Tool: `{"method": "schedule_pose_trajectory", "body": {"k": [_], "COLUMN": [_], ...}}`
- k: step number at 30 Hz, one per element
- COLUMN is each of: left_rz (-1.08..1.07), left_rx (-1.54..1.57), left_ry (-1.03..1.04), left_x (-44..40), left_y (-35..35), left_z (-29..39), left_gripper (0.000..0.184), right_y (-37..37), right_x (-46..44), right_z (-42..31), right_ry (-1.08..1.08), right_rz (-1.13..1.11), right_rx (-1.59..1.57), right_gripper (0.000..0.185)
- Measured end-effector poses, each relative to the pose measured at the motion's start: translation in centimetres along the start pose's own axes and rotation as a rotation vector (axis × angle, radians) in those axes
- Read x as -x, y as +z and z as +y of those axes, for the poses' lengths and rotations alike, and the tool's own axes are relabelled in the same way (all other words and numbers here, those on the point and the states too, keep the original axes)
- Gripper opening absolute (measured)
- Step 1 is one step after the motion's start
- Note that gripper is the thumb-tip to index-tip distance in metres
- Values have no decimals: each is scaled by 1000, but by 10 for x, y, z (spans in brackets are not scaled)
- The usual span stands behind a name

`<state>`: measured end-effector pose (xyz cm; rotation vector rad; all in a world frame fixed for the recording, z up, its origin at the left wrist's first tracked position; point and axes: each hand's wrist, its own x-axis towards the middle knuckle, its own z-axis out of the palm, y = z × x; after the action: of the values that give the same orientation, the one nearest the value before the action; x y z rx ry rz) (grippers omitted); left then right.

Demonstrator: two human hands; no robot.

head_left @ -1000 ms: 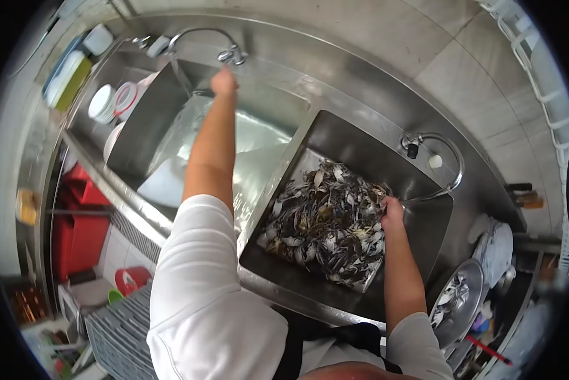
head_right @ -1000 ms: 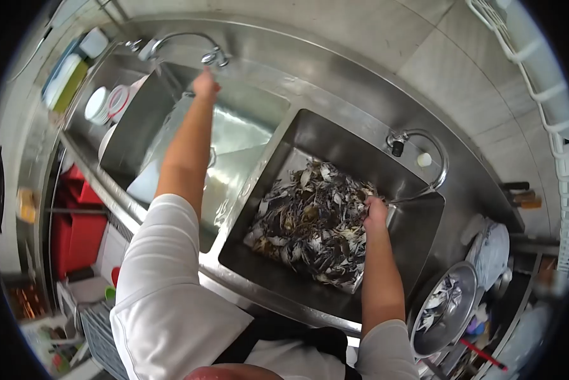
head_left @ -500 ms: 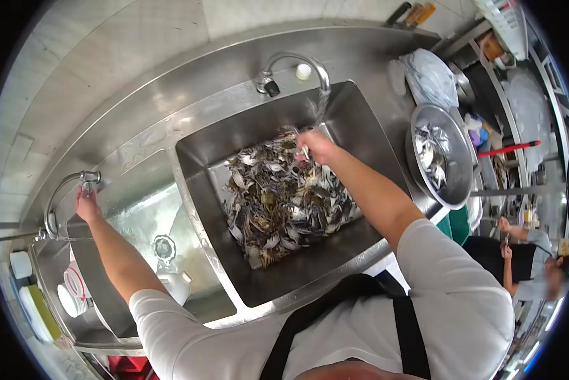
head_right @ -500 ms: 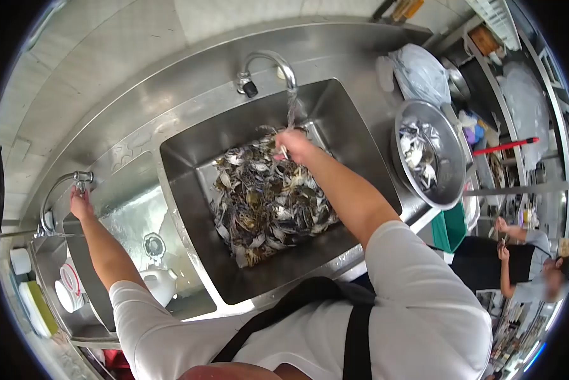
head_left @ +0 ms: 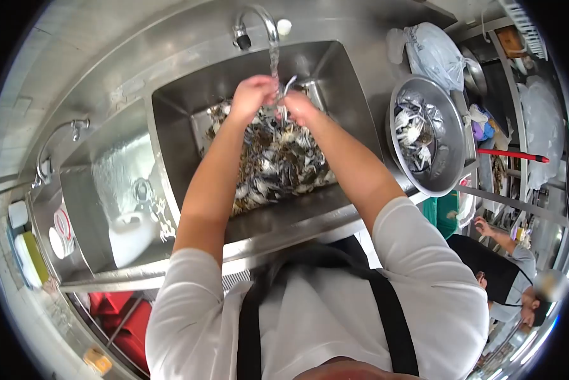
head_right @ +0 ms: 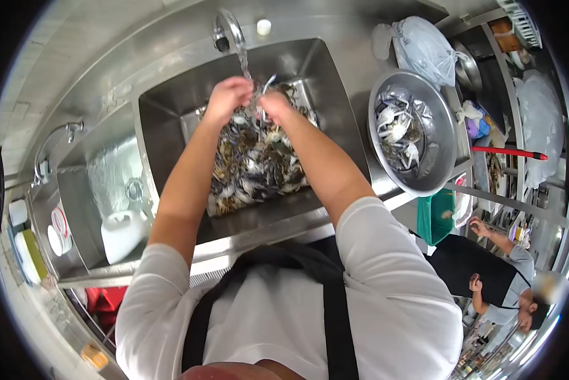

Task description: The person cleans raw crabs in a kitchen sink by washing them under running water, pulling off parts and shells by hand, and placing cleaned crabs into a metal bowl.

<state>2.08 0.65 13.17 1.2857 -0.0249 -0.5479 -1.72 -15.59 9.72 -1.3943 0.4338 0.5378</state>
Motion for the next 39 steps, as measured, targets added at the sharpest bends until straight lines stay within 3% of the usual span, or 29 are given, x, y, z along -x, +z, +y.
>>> {"method": "schedule_pose_trajectory", "body": {"k": [3,7,9,10,11,13,15,17,19,20,22,23,24,25,27,28,30,31,32,33,35,37,39], "left_rz": [-80,-111,-158,-235,-312,-203,-1,302,379,234,54,55,256,353,460,515,493,494,482,480,537,677,605], "left_rx": [88,-166,-252,-315,-375,-301,45,128,-370,-929,-1644,-1798,-1510,-1348,-1222,-1228,-1194,-1167,-962,-965,-993,-936,-501], "left_ry": [-81,-205,-207,-116,-26,-1,73,100,-161,-216,-151,-28,-162,-437,-384,-390,-464,-556,-576,-580,-520,-304,-316], "left_x": [-23,-27,-22,-19,-10,21,41,40,22,11,-11,-15,-27,-26,-14,-14,-23,-23,-16,-13,-16,-14,-25], "left_y": [43,60,49,41,43,41,18,-28,-107,-152,-189,-189,-198,-153,-116,-111,-111,-111,-105,-105,-105,-92,-109], "left_z": [11,44,52,57,65,70,73,25,-68,-134,-218,-243,-267,-234,-225,-225,-221,-217,-202,-195,-180,-167,-180], "left_gripper": [22,13,12,15,20,17,16,15,13,14,23,30,47,63,74,77,74,71,67,67,60,41,33], "right_y": [7,0,3,13,15,23,25,29,28,28,23,18,10,1,-27,-45,-98,-119,-147,-165,-207,-208,-179], "right_x": [16,-13,-16,15,9,-7,3,1,-28,-8,21,29,46,69,126,152,201,223,246,262,282,290,283], "right_z": [-9,4,-8,-32,-31,-30,-49,-66,-55,-69,-81,-86,-89,-89,-99,-98,-91,-87,-81,-74,-54,-45,-44], "right_ry": [70,18,39,-105,-106,-188,-166,-97,-310,-401,-511,-534,-604,-673,-598,-693,-934,-895,-696,-564,-349,-574,-717], "right_rz": [202,72,-60,-74,-83,-111,-102,-5,45,-1,-24,5,133,258,326,522,915,1027,1111,1176,1226,1471,1323], "right_rx": [42,-2,264,155,144,-68,32,332,544,573,664,729,731,742,425,497,761,584,617,468,624,991,836], "right_gripper": [15,19,23,24,24,16,19,24,31,33,40,43,41,39,34,32,25,27,31,37,43,35,31]}}
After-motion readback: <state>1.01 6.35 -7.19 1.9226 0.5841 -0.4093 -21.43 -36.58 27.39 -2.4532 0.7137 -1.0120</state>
